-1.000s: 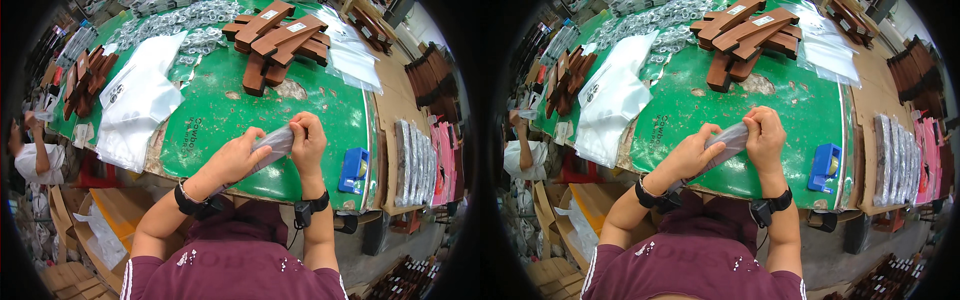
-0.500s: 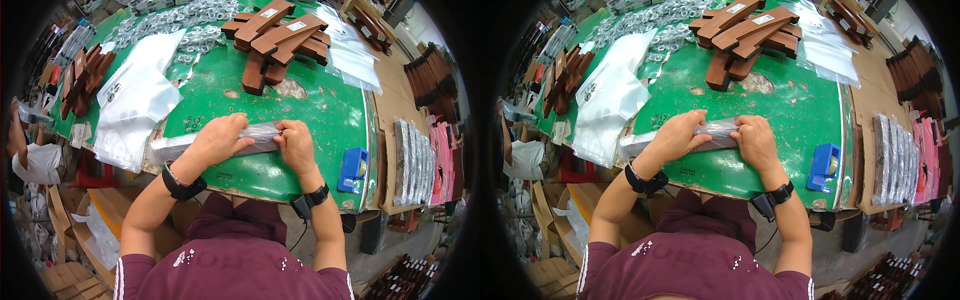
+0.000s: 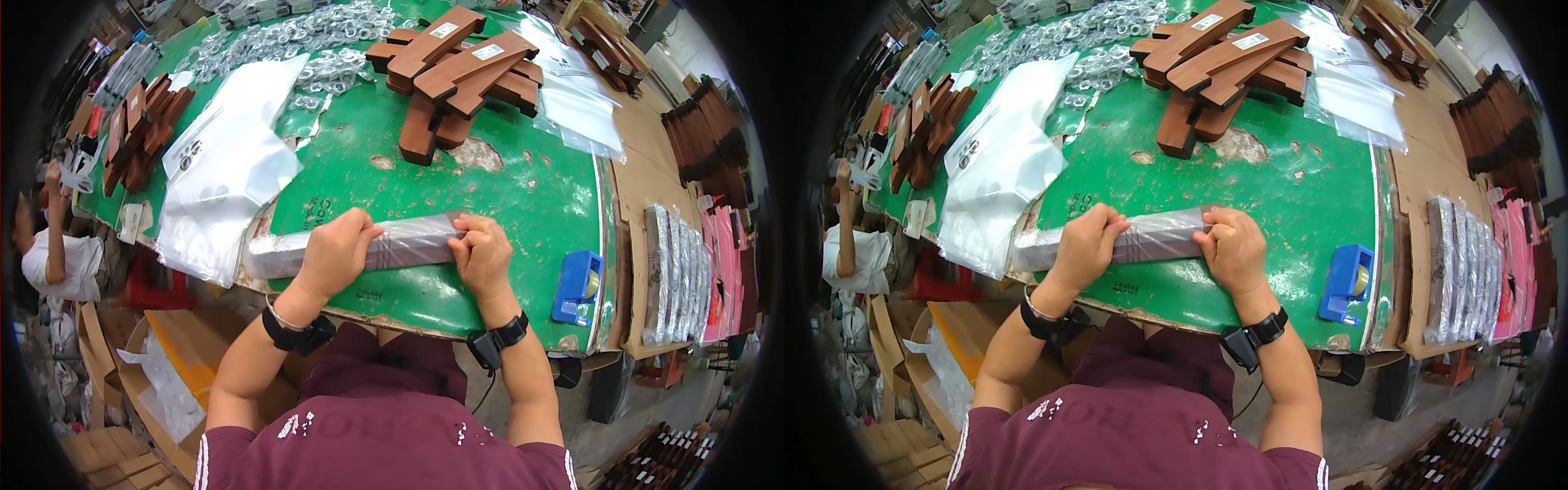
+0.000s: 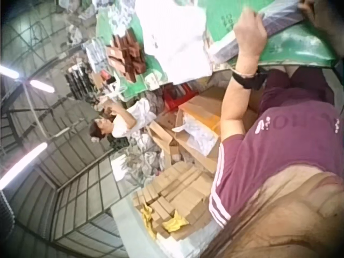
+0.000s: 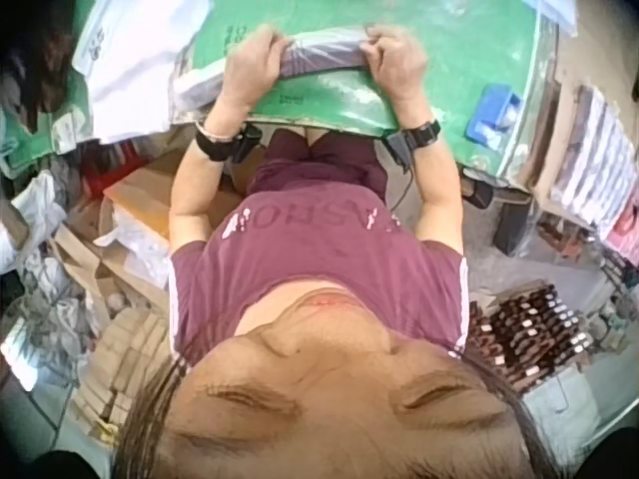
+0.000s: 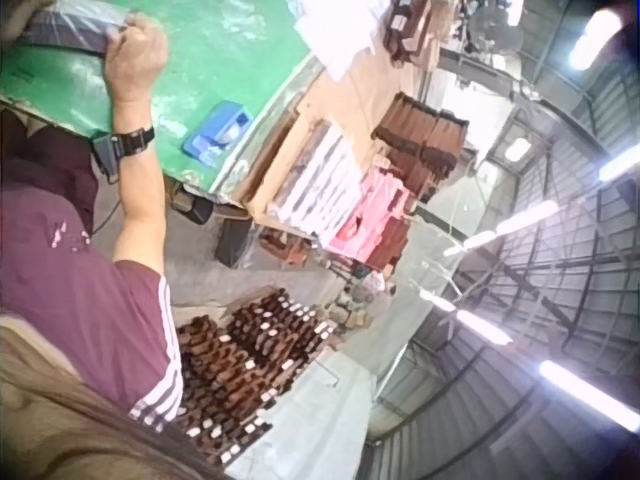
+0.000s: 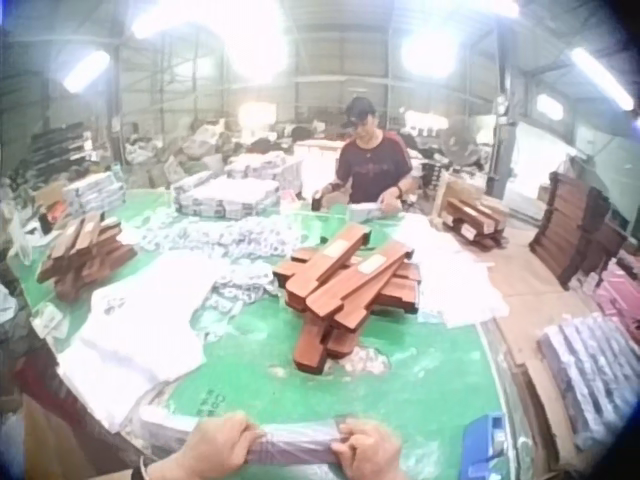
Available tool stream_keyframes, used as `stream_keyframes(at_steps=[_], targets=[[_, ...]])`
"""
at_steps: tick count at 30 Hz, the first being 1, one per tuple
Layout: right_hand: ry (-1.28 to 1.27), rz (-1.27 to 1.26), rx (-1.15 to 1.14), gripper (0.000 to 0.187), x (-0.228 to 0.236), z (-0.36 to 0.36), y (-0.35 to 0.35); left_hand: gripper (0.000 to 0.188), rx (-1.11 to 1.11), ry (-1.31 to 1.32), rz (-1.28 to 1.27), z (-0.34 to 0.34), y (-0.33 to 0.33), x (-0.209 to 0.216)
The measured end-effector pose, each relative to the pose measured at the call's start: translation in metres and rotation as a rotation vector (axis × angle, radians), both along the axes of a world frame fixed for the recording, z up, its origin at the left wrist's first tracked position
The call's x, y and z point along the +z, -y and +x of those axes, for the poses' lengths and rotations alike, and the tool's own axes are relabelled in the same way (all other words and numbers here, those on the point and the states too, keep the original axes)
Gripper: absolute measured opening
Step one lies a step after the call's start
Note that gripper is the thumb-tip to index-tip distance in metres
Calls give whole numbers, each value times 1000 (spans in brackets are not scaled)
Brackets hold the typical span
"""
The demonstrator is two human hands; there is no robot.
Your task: Packing wooden furniture components into plastic sleeves and sealing them with tape.
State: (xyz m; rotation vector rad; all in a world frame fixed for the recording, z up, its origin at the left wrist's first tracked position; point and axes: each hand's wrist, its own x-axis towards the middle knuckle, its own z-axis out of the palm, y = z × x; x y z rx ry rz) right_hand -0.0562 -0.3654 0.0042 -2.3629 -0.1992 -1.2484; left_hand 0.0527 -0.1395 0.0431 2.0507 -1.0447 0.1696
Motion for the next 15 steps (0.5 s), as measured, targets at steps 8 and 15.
stream_keyframes(at_steps=[8, 15], targets=[[-227, -41, 37, 33, 24, -7, 0, 18, 108, 113, -27, -9, 10, -3], [-46, 18, 3, 28, 9, -3, -6, 16, 80, -6, -123, -15, 6, -3]])
